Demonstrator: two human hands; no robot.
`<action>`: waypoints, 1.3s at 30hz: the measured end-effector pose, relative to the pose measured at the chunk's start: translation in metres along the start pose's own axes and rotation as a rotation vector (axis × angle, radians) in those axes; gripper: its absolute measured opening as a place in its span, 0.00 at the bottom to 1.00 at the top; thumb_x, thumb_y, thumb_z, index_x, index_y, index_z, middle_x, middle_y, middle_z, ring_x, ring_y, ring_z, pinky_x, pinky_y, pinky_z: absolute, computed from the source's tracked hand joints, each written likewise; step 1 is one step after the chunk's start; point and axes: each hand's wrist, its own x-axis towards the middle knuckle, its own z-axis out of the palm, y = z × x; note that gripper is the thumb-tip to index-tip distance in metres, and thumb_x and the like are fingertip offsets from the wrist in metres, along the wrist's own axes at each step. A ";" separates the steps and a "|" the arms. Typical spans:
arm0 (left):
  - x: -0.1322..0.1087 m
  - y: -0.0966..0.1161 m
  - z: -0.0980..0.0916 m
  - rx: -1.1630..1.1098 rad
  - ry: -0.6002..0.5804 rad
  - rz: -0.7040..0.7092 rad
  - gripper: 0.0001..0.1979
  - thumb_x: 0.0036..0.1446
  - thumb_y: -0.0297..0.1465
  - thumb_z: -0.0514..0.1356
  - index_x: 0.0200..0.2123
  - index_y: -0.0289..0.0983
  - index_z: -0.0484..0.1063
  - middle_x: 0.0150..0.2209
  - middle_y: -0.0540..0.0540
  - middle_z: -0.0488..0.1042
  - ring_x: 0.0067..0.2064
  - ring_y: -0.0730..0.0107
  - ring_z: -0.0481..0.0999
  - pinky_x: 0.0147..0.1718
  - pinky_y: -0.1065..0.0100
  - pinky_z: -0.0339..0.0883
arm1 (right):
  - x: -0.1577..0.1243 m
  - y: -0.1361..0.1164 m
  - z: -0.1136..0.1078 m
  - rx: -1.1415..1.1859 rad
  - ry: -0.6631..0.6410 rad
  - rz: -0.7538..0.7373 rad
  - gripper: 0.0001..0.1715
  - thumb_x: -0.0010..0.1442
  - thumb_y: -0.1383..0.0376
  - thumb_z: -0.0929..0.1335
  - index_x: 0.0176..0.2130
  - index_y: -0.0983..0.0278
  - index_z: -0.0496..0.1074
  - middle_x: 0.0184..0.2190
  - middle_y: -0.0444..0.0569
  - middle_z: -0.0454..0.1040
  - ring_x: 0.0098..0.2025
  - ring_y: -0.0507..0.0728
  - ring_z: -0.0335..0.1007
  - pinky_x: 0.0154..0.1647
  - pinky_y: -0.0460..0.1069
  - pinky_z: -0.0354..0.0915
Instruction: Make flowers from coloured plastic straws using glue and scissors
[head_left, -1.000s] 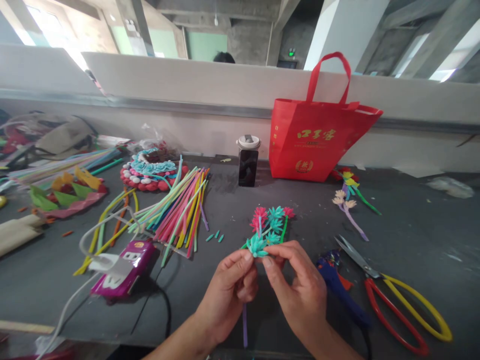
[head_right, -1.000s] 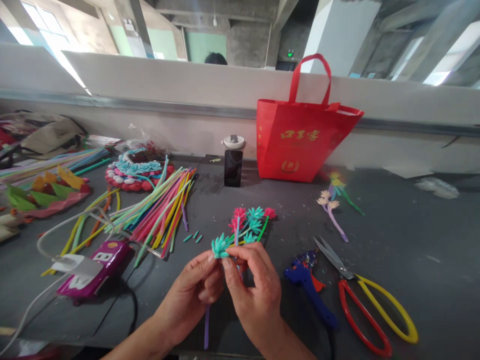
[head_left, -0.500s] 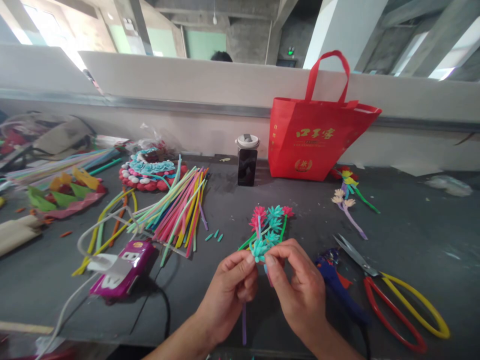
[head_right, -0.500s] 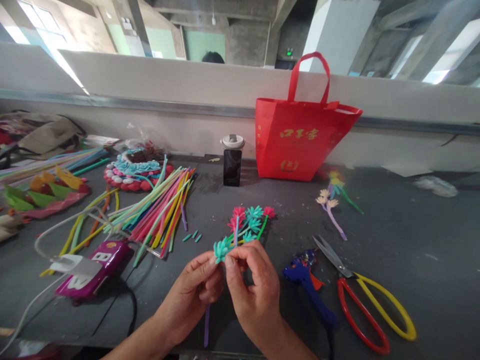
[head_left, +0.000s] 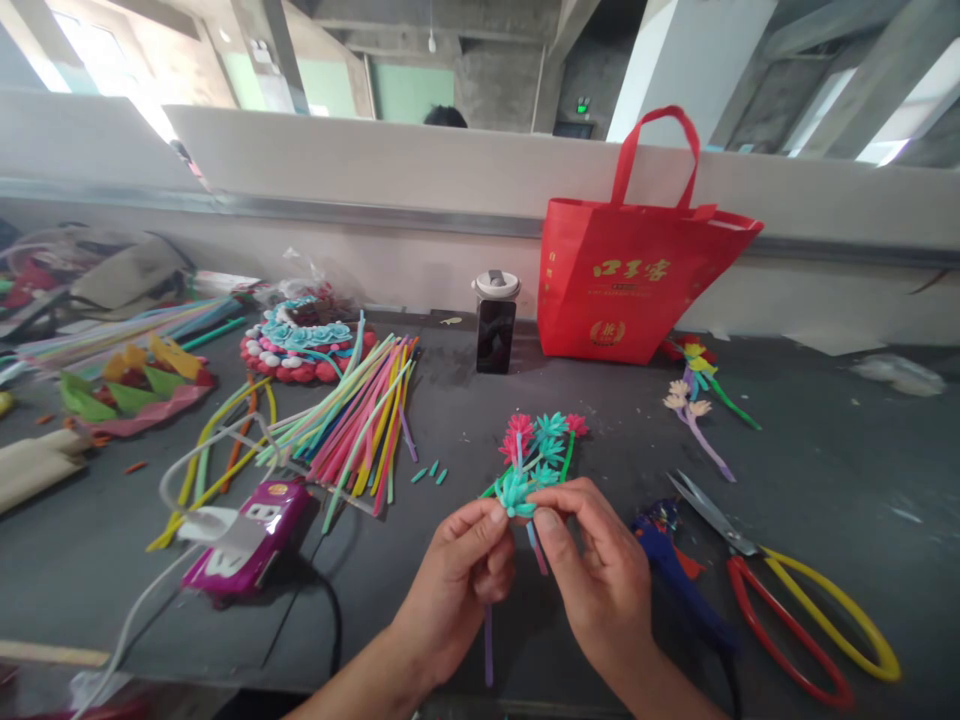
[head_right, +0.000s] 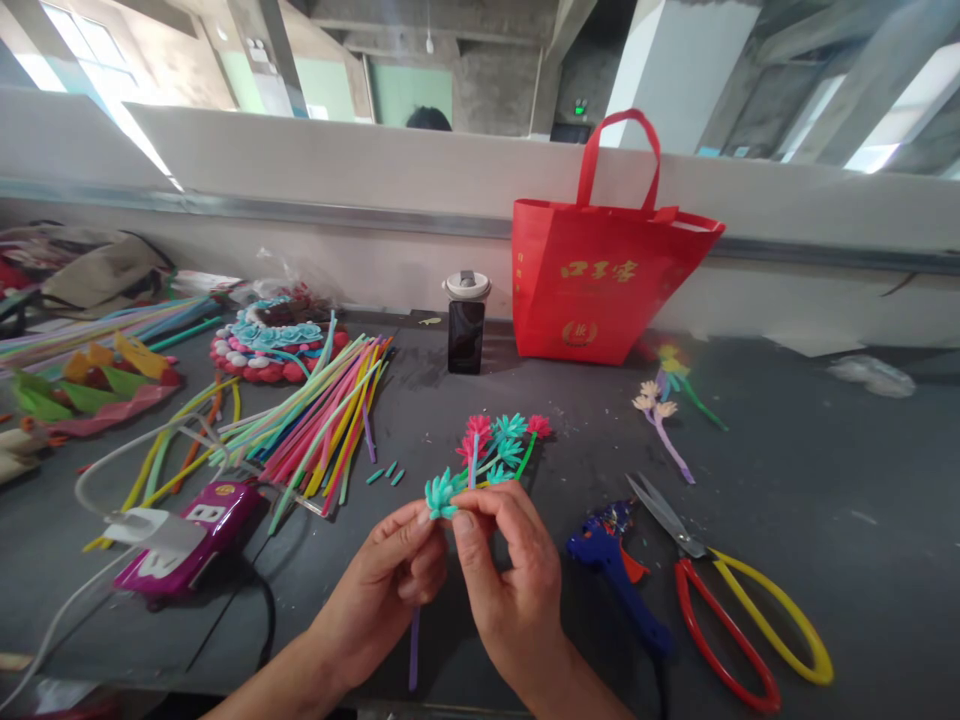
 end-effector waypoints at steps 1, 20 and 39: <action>0.000 0.000 0.000 -0.001 0.000 -0.003 0.17 0.58 0.37 0.65 0.26 0.36 0.62 0.18 0.58 0.54 0.19 0.82 0.47 0.19 0.73 0.41 | 0.000 0.000 0.000 -0.009 0.003 -0.008 0.06 0.66 0.69 0.65 0.40 0.60 0.72 0.33 0.44 0.72 0.35 0.53 0.70 0.37 0.47 0.66; -0.001 0.000 0.000 -0.012 0.019 0.054 0.14 0.58 0.36 0.64 0.26 0.35 0.68 0.21 0.54 0.64 0.19 0.81 0.56 0.20 0.73 0.49 | -0.004 0.001 -0.002 -0.184 0.076 -0.137 0.08 0.64 0.67 0.67 0.45 0.60 0.72 0.33 0.45 0.71 0.33 0.53 0.68 0.35 0.48 0.68; -0.015 0.002 0.012 -0.010 0.042 0.085 0.14 0.51 0.35 0.70 0.26 0.33 0.71 0.23 0.52 0.67 0.21 0.82 0.61 0.21 0.74 0.51 | -0.003 -0.010 -0.003 -0.121 0.034 -0.169 0.05 0.66 0.68 0.66 0.38 0.60 0.73 0.32 0.45 0.73 0.33 0.53 0.70 0.34 0.48 0.67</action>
